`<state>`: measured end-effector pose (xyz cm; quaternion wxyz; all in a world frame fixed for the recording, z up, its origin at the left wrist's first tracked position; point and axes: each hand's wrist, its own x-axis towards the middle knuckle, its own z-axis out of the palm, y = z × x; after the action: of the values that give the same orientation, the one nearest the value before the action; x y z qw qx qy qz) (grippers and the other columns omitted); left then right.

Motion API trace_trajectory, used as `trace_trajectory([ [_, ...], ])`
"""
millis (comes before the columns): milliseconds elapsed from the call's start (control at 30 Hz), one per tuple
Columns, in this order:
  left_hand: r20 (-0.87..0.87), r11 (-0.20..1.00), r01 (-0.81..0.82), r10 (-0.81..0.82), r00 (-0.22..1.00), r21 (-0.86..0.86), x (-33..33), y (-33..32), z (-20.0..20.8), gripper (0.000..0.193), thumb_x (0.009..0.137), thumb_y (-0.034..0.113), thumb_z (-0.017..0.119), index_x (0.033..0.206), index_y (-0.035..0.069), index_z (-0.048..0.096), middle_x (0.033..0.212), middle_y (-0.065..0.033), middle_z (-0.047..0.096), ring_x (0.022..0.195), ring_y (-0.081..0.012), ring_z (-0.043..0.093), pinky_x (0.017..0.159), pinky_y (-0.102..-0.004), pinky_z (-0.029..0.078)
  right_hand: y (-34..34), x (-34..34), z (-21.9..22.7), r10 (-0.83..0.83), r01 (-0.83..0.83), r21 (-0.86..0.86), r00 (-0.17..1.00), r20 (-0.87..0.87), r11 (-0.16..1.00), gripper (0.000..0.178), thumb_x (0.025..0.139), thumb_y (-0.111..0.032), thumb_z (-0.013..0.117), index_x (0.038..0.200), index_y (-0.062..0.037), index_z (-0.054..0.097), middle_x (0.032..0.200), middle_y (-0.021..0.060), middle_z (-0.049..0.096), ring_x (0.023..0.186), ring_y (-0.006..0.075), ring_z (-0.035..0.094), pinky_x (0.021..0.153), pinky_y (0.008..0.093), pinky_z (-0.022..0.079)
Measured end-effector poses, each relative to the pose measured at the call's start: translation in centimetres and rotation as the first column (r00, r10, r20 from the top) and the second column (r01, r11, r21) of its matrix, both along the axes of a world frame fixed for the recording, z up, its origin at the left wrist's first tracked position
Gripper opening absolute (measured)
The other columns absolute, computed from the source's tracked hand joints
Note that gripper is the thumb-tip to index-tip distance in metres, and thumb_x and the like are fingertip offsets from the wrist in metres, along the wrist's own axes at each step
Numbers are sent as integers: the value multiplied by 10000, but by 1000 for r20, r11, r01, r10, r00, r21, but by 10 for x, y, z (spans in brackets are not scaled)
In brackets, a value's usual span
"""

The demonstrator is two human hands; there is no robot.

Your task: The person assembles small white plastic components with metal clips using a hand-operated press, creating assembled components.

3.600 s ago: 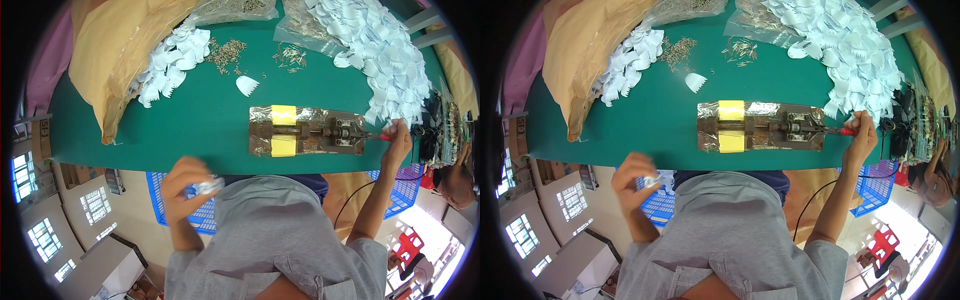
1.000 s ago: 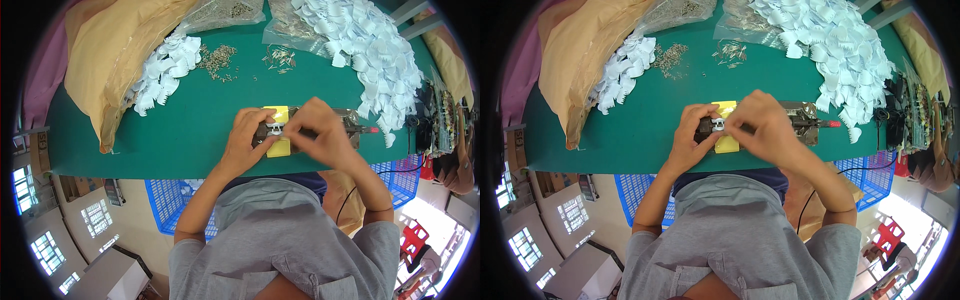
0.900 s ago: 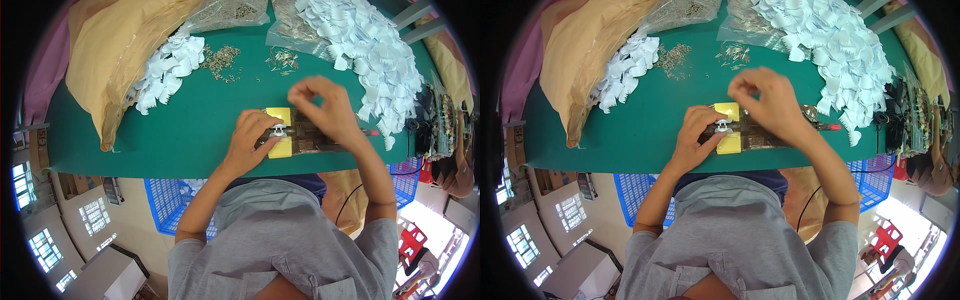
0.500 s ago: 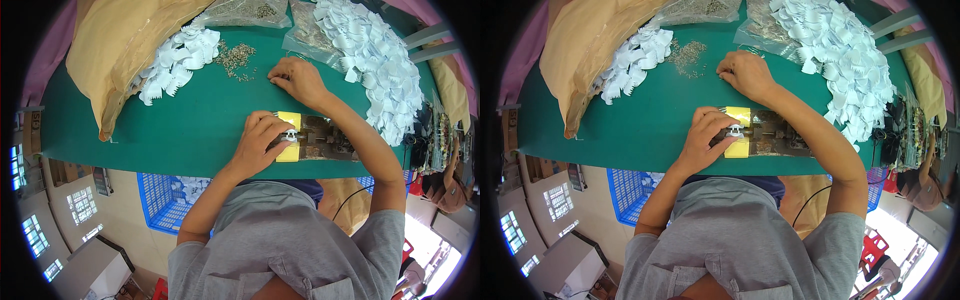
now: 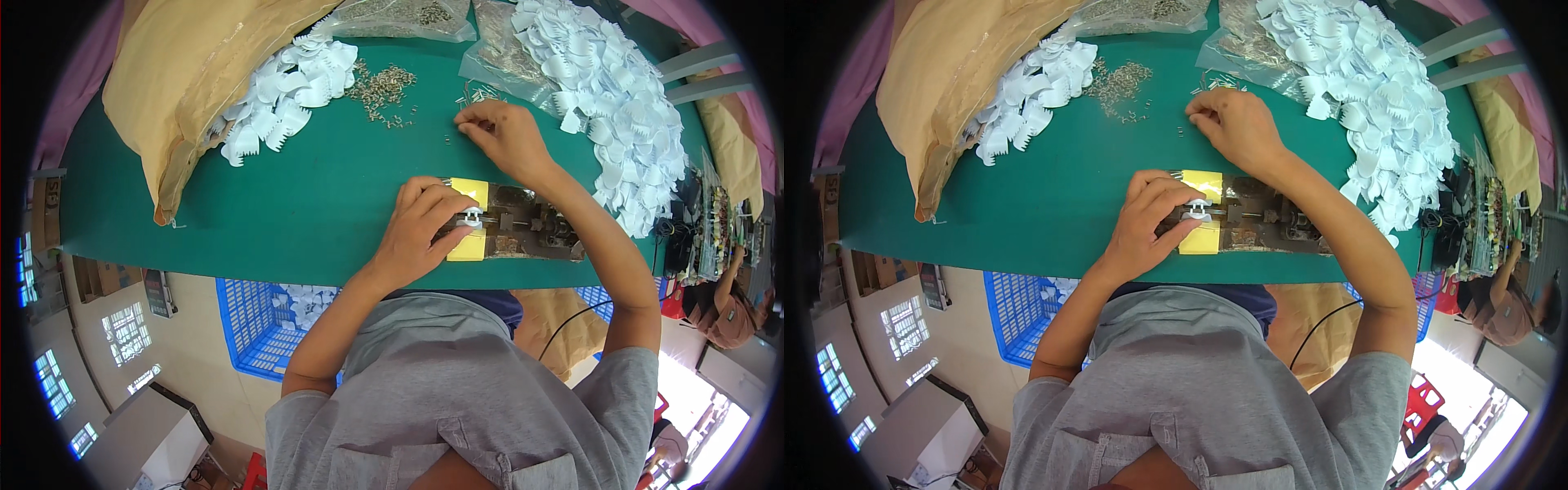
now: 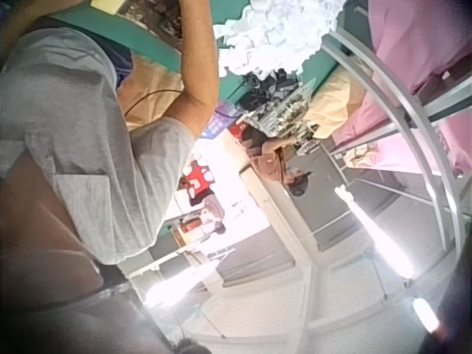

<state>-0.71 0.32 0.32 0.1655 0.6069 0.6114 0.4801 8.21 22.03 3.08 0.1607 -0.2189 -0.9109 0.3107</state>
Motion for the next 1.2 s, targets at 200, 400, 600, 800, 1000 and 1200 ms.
trace_trajectory([
  [200,16,1000,4,-4,1000,-14,1,3,1,327,862,119,825,1173,96,725,1158,-69,686,1161,-308,564,997,-412,477,-7,-1,-10,31,-32,38,999,21,999,113,879,-120,764,952,-35,783,960,110,763,805,280,739,737,383,583],
  [400,28,1000,-2,3,1000,-18,0,1,2,327,848,93,826,1160,96,726,1147,-63,685,1155,-310,562,986,-411,475,-11,16,23,55,-46,-262,998,25,964,141,919,-100,774,996,17,761,877,63,698,760,122,621,722,305,526],
  [600,47,999,21,-20,999,-26,-2,2,-2,335,832,104,823,1148,96,711,1143,-58,678,1157,-314,553,995,-427,464,-54,70,60,68,-48,-413,997,35,910,75,927,-47,708,994,-15,721,877,87,657,771,151,596,721,321,498],
  [800,42,1000,-2,3,999,-27,0,2,-3,343,835,124,821,1153,99,697,1152,-55,667,1169,-316,541,1013,-445,451,-62,71,61,184,-171,-184,981,58,968,59,891,-61,741,929,-54,697,839,79,645,828,274,625,723,393,498],
  [1000,20,1000,-23,23,1000,-4,1,3,-1,355,784,54,836,1112,74,702,1129,-55,690,1144,-309,570,970,-415,483,-65,69,59,187,-175,-145,980,68,974,65,888,-76,752,920,-58,698,839,74,654,836,276,633,715,400,503],
  [1200,22,999,-36,36,999,-14,2,3,-1,350,785,53,838,1107,73,703,1119,-54,691,1139,-305,567,967,-409,479,-71,70,55,110,-102,-162,993,42,981,68,863,-79,769,898,-74,711,813,60,674,810,255,646,689,393,506],
])
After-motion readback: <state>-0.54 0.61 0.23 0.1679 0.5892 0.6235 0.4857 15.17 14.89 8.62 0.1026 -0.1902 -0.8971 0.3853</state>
